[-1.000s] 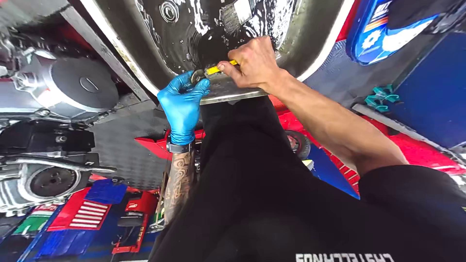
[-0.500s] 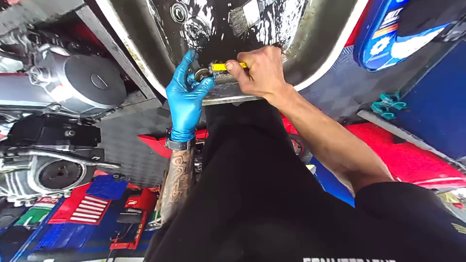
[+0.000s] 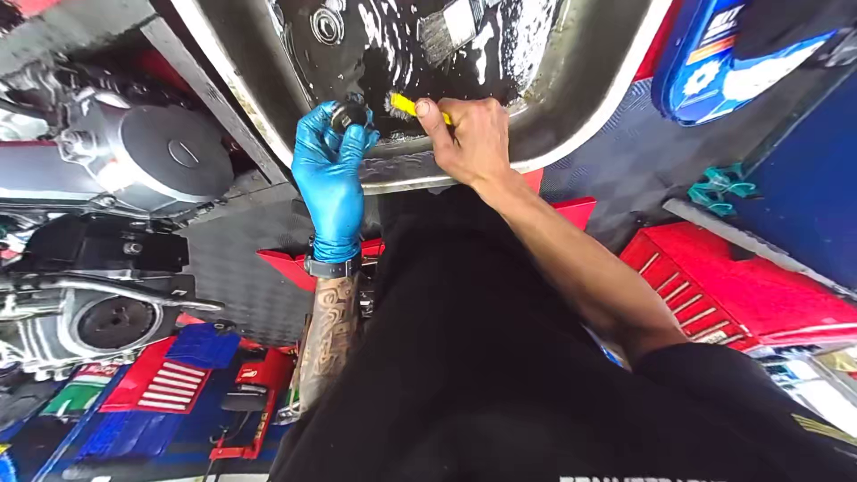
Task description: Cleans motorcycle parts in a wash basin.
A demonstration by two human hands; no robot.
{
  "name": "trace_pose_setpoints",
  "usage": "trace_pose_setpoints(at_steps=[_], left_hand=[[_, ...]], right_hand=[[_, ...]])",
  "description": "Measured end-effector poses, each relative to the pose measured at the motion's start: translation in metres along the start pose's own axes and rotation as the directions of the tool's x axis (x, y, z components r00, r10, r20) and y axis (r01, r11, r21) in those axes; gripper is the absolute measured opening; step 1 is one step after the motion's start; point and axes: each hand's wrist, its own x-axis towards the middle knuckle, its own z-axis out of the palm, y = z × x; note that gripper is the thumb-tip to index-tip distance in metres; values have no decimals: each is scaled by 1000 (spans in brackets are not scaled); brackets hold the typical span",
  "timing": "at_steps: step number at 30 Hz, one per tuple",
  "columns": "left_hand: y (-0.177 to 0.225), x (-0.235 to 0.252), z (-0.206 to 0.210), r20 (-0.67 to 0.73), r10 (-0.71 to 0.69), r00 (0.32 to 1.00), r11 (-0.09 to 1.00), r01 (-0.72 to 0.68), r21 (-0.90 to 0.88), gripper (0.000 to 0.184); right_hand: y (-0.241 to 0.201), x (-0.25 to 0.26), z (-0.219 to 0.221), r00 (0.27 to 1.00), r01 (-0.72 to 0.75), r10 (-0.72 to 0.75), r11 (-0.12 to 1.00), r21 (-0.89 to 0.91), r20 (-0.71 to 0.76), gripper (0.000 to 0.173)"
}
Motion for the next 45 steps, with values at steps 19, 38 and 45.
trace_pose_setpoints(at_steps=[19, 38, 45], left_hand=[[-7, -13, 9, 49, 97, 994, 960, -107, 258, 29], [-11, -23, 10, 56, 43, 997, 969, -56, 240, 27], [-7, -18, 3, -1, 37, 999, 988, -37, 153, 26]], right_hand=[[-13, 5, -15, 964, 265, -265, 957, -116, 19, 65], [-4, 11, -20, 943, 330, -319, 932, -152, 89, 70], [1, 7, -14, 952, 300, -288, 943, -140, 99, 70]])
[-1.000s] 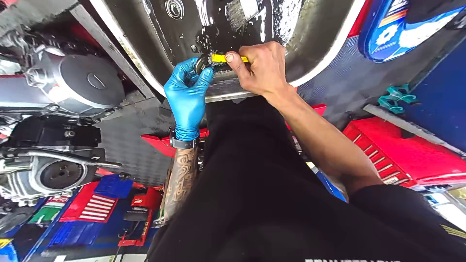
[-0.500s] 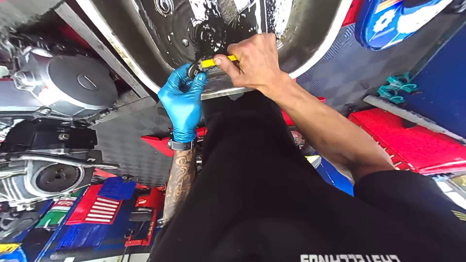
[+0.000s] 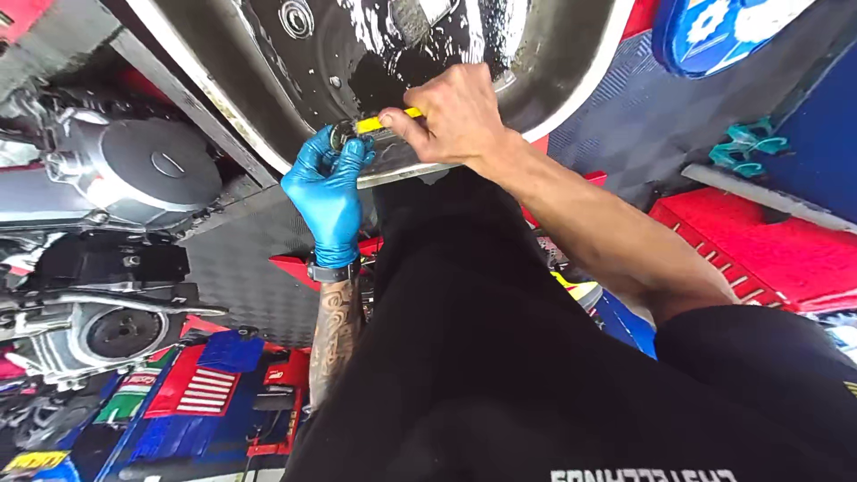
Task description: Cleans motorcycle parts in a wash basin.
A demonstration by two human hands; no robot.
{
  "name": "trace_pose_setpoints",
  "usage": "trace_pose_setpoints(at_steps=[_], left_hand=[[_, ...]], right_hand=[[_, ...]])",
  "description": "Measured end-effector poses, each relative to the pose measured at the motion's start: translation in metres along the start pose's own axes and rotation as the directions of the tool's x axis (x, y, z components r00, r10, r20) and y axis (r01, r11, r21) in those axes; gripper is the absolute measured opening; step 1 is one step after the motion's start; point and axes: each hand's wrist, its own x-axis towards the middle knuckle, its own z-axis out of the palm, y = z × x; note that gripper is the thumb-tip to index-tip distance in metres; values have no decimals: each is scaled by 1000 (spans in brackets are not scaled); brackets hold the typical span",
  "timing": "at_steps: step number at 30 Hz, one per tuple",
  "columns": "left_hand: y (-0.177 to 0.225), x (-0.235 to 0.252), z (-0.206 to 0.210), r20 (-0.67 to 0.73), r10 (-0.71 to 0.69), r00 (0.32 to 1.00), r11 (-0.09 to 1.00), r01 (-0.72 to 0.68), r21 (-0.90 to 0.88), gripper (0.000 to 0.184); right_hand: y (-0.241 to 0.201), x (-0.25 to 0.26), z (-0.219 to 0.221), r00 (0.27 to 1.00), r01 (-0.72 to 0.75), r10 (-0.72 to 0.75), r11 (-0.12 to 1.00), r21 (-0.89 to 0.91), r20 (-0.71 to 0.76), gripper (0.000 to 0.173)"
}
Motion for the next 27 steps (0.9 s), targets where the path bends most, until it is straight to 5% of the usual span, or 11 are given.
trace_pose_setpoints(at_steps=[6, 12, 18, 22, 27], left_hand=[[-2, -4, 5, 45, 116, 992, 985, -121, 121, 24], [-4, -16, 16, 57, -6, 998, 995, 1, 97, 29], [6, -4, -5, -45, -53, 998, 964, 39, -264, 25], [7, 1, -7, 100, -124, 987, 910, 153, -385, 43], [5, 20, 13, 33, -191, 981, 794, 175, -582, 32]], right_hand=[[-30, 6, 2, 997, 67, -65, 995, 71, -36, 71], [-16, -13, 6, 997, 65, -62, 996, 60, -50, 69], [38, -32, 7, 971, -195, 208, 975, -110, 120, 74], [-6, -12, -8, 971, -236, 238, 960, 150, 6, 63], [-43, -8, -8, 970, -223, 241, 926, 304, -22, 59]])
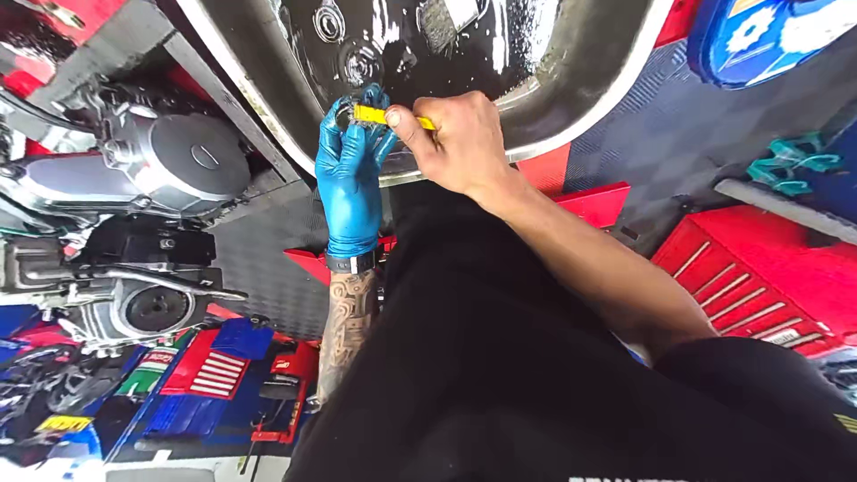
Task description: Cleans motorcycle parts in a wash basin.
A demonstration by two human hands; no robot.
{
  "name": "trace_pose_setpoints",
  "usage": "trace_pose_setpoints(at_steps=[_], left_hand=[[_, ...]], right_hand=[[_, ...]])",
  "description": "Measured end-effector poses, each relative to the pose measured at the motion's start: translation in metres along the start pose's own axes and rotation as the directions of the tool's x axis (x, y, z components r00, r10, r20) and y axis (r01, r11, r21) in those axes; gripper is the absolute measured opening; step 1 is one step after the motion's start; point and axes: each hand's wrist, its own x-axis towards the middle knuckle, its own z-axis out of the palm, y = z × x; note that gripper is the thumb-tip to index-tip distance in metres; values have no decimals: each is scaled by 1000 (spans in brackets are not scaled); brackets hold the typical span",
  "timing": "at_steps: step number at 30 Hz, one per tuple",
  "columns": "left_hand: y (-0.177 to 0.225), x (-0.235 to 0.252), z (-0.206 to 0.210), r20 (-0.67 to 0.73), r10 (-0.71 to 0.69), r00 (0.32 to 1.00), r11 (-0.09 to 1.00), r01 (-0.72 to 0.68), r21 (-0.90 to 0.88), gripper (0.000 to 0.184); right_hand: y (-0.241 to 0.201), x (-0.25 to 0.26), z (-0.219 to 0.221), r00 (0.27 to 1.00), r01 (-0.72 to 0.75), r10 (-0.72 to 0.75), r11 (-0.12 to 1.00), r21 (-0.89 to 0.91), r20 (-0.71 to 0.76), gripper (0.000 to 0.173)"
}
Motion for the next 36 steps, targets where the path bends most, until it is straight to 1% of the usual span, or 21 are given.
trace_pose_setpoints(at_steps=[4, 6, 7, 9, 10, 11, 13, 15, 17, 20, 23, 25, 29, 34, 36], left_hand=[[-2, 1, 3, -14, 44, 999, 998, -43, 50, 34], [-1, -5, 3, 37, 85, 996, 984, -90, 156, 34], [1, -12, 1, 88, 103, 991, 956, -123, 265, 37], [5, -19, -1, 123, 157, 980, 853, -197, 483, 39], [8, -20, -2, 139, 189, 972, 798, -234, 555, 38], [9, -20, -3, 158, 212, 964, 762, -265, 591, 37], [8, -20, -5, 181, 242, 953, 756, -302, 581, 37], [6, -20, -2, 167, 259, 951, 764, -308, 567, 36], [5, -21, -1, 156, 261, 953, 748, -302, 592, 36], [10, -22, -6, 182, 263, 948, 691, -316, 650, 36], [10, -22, -1, 172, 300, 938, 706, -340, 621, 35], [8, -23, 2, 160, 302, 940, 705, -333, 626, 36], [12, -20, -2, 177, 279, 944, 646, -321, 692, 36], [7, -21, 0, 189, 261, 947, 647, -317, 694, 36], [6, -20, -1, 188, 258, 948, 653, -315, 689, 36]], right_hand=[[6, -6, 7, 1000, -10, 12, 998, 65, -24, 56], [8, -8, 6, 999, -4, 9, 995, 96, -54, 55], [6, -7, 5, 998, 2, 2, 997, 75, -57, 54], [-1, -3, -2, 1000, 28, -29, 999, -36, -5, 57], [-2, -1, -6, 998, 57, -54, 993, -101, 32, 60], [-1, 1, -10, 995, 87, -80, 985, -149, 57, 61], [11, 1, -14, 989, 142, -134, 972, -189, 53, 63], [20, 1, -14, 983, 181, -179, 962, -204, 27, 63], [12, 4, -16, 978, 207, -198, 949, -236, 62, 66], [13, 6, -19, 975, 215, -193, 942, -259, 108, 67], [29, 2, -23, 978, 201, -183, 952, -230, 100, 65], [23, 0, -22, 977, 210, -196, 952, -221, 83, 66], [13, 10, -22, 970, 242, -223, 933, -267, 100, 69], [9, 10, -29, 971, 231, -193, 915, -332, 142, 70], [8, 9, -29, 971, 229, -189, 916, -330, 149, 70]])
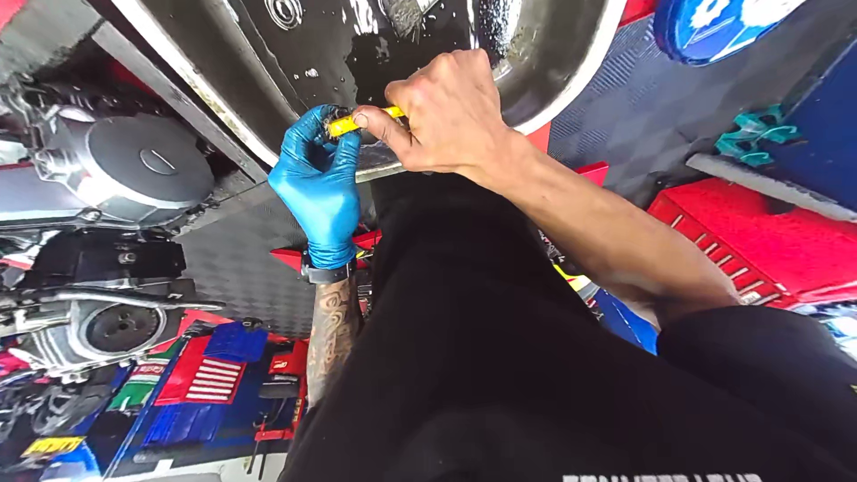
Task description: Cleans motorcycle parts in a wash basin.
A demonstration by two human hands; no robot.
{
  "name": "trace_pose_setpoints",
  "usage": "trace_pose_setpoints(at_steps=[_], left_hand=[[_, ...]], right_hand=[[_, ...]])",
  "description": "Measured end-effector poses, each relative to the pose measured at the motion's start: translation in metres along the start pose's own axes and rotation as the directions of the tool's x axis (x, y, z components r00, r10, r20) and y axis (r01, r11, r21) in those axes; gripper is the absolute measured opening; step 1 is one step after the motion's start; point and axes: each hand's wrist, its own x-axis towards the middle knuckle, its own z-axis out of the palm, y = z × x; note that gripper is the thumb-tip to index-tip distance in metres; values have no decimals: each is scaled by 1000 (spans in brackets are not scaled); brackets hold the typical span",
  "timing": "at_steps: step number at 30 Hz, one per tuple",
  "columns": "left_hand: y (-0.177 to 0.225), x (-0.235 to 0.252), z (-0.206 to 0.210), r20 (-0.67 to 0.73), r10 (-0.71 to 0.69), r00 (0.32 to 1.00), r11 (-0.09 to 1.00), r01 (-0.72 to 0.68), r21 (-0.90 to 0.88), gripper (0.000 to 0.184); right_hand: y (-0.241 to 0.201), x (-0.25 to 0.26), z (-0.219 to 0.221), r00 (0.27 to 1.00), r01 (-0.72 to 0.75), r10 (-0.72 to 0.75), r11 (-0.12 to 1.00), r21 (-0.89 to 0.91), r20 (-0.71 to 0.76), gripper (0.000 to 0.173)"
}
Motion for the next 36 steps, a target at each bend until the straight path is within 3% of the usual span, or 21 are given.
trace_pose_setpoints(at_steps=[3, 6, 8, 11, 15, 19, 21, 23, 25, 27, 30, 31, 34, 36], left_hand=[[2, 1, -1, -60, 28, 998, 993, -34, -109, 35], [13, 7, -9, -171, 33, 985, 959, -79, -272, 30], [8, 10, -11, -210, -10, 978, 963, -48, -267, 32], [3, 10, -6, -152, -79, 985, 955, 31, -295, 32], [14, 6, 7, -134, -26, 991, 969, -8, -245, 29], [17, 2, -11, -148, 38, 988, 960, -77, -270, 32], [14, 5, -7, -148, 9, 989, 970, -45, -238, 31], [11, 0, -5, -145, -47, 988, 982, 19, -188, 31], [15, 3, 0, -121, -30, 992, 985, 8, -172, 29], [12, 0, -3, -115, -2, 993, 987, -16, -158, 31], [4, -3, -13, -100, 19, 995, 982, -37, -187, 28], [4, -7, -10, -100, -5, 995, 983, -14, -181, 29], [5, -4, -3, -102, -46, 994, 988, 30, -153, 29], [6, -8, -3, -60, -29, 998, 992, 21, -124, 33]], right_hand=[[11, -6, 10, 999, -44, 43, 998, 40, 31, 70], [47, -21, 28, 937, -290, 286, 957, -10, 198, 75], [51, -17, 19, 935, -344, 336, 937, 64, 118, 70], [11, -8, 1, 968, -229, 247, 943, 240, -47, 63], [-21, 4, 0, 983, -62, 102, 966, 251, -150, 63], [28, -14, 24, 978, -205, 203, 978, 44, 47, 73], [30, -18, 18, 973, -226, 231, 968, 105, -29, 68], [-5, -7, 3, 975, -96, 140, 966, 241, -174, 62], [-20, 2, 2, 981, -22, 67, 971, 238, -180, 63], [-4, -2, 16, 993, -37, 56, 984, 172, -106, 67], [30, -16, 30, 978, -197, 193, 980, 37, 83, 76], [26, -19, 26, 978, -207, 203, 976, 73, 57, 74], [-20, -5, 7, 989, -55, 83, 976, 209, -125, 67], [-24, -9, 19, 994, -4, 26, 979, 204, -109, 66]])
